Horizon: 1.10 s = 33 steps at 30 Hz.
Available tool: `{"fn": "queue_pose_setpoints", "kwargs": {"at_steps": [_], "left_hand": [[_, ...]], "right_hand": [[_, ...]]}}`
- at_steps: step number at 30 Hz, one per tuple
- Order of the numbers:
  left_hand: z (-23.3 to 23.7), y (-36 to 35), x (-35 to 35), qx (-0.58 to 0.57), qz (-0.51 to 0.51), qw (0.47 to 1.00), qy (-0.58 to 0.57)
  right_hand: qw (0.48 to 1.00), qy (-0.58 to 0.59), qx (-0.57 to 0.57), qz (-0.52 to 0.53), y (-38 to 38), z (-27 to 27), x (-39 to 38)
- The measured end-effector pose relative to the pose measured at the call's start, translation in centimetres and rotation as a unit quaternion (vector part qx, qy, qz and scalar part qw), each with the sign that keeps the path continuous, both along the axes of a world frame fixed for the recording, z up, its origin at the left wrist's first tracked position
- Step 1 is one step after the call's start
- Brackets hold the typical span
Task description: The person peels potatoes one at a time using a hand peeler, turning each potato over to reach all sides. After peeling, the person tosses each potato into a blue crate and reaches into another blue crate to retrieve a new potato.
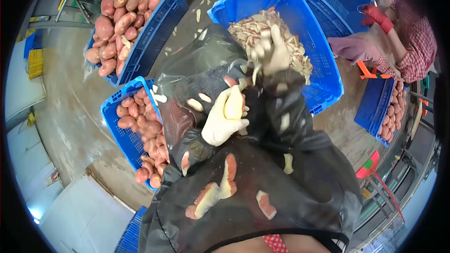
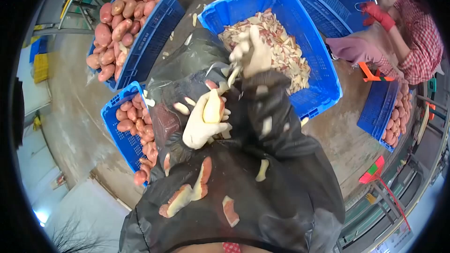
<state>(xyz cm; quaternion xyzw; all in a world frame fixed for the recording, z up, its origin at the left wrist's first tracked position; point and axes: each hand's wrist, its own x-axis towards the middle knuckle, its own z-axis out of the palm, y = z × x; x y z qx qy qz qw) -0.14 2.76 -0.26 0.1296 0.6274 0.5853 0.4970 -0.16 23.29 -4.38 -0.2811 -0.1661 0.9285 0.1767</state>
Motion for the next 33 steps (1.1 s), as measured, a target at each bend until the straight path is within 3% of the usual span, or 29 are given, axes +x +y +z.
{"fn": "queue_pose_setpoints", "kwargs": {"at_steps": [1, 3, 4, 5, 6, 7, 9, 10, 11, 12, 13, 15, 16, 17, 18, 19, 20, 21, 23, 24, 25, 27, 28, 29, 31, 32, 33], "left_hand": [[0.8, 0.0, 0.0, 0.052, 0.053, 0.984, -0.162], [-1.1, -0.5, 0.8, 0.085, 0.072, 0.988, -0.111], [-1.5, -0.5, 0.7, 0.131, 0.089, 0.976, -0.152], [-1.7, -0.6, 0.8, 0.175, 0.110, 0.960, -0.191], [-1.8, -0.8, 0.7, 0.183, 0.104, 0.962, -0.175], [-1.8, -0.6, 1.1, 0.196, 0.160, 0.950, -0.182], [-1.9, -0.5, 1.5, 0.171, 0.163, 0.967, -0.101], [-2.1, -1.0, 1.6, 0.165, 0.159, 0.968, -0.103], [-2.7, -1.0, 0.9, 0.188, 0.154, 0.953, -0.181], [-3.1, -0.9, 0.5, 0.207, 0.152, 0.932, -0.258], [-3.0, -0.6, 0.2, 0.208, 0.150, 0.933, -0.253], [-2.7, 0.2, 0.7, 0.277, 0.238, 0.876, -0.315], [-2.5, 0.0, 1.1, 0.272, 0.241, 0.875, -0.318], [-2.5, -0.1, 1.1, 0.263, 0.242, 0.878, -0.317], [-2.5, -0.1, 1.0, 0.256, 0.244, 0.881, -0.314], [-2.4, -0.1, 0.8, 0.252, 0.248, 0.883, -0.309], [-2.3, -0.2, 0.7, 0.222, 0.275, 0.862, -0.364], [-2.5, 0.1, 0.5, 0.225, 0.279, 0.860, -0.364], [-2.7, -0.6, 0.9, 0.254, 0.221, 0.862, -0.380], [-2.7, -0.3, 0.9, 0.225, 0.270, 0.862, -0.366], [-2.8, -0.8, 0.8, 0.230, 0.273, 0.861, -0.362], [-3.2, -1.5, 0.0, 0.241, 0.156, 0.870, -0.400], [-3.3, -0.7, 0.8, 0.190, 0.229, 0.911, -0.286], [-1.6, -0.4, 0.4, 0.212, 0.207, 0.901, -0.316], [-1.8, -0.9, -0.7, 0.219, 0.158, 0.908, -0.319], [-2.1, -1.1, -0.9, 0.209, 0.154, 0.924, -0.283], [-2.8, -1.0, -1.3, 0.202, 0.152, 0.936, -0.244]], "right_hand": [[0.987, 0.135, -0.080, 0.043, -2.0, 1.0, 0.8], [0.989, 0.012, 0.096, 0.112, -5.6, 3.3, 1.1], [0.959, -0.059, 0.274, 0.036, -4.0, -0.3, 0.2], [0.991, -0.110, 0.076, 0.005, -1.7, -1.3, -0.8], [0.998, 0.063, -0.030, 0.007, -1.4, -1.8, -0.1], [0.963, 0.236, -0.129, 0.012, -1.0, -2.3, 0.3], [0.992, 0.090, 0.005, 0.083, -5.3, 3.0, 1.2], [0.999, 0.015, -0.025, 0.030, -4.7, 1.9, 0.8], [0.998, -0.050, -0.044, -0.021, -2.9, -0.2, -0.8], [0.998, -0.025, -0.010, -0.062, -1.1, -2.7, -1.1], [0.998, -0.002, -0.020, -0.060, -0.3, -2.2, -0.5], [0.993, 0.118, 0.018, 0.026, -3.6, -0.7, 1.8], [0.990, 0.124, -0.002, 0.068, -4.7, 2.1, 1.3], [0.995, -0.049, 0.088, 0.024, -3.8, 0.3, 0.5], [0.998, -0.018, 0.035, -0.044, -2.0, -1.5, -0.1], [0.994, 0.015, -0.020, -0.107, -0.4, -2.5, -0.4], [0.967, 0.237, -0.087, -0.041, -1.0, -1.7, 0.6], [0.992, 0.113, 0.053, -0.026, -3.5, 0.8, 1.3], [0.965, -0.020, 0.255, 0.051, -4.4, 2.2, 0.8], [0.994, -0.086, 0.047, -0.054, -2.8, 1.3, -0.7], [0.992, -0.054, 0.022, -0.112, -1.1, -0.8, -1.5], [0.987, 0.143, -0.068, -0.027, -1.9, 1.6, 0.3], [0.984, 0.170, -0.028, 0.051, -3.6, 2.4, 0.9], [0.998, -0.003, 0.054, 0.012, -4.2, 3.2, 0.3], [0.997, -0.021, -0.010, -0.073, -0.3, -1.3, -1.7], [0.995, 0.036, -0.051, -0.081, 0.9, -2.2, -1.3], [0.983, 0.182, -0.007, 0.018, -0.3, -0.1, 0.4]]}}
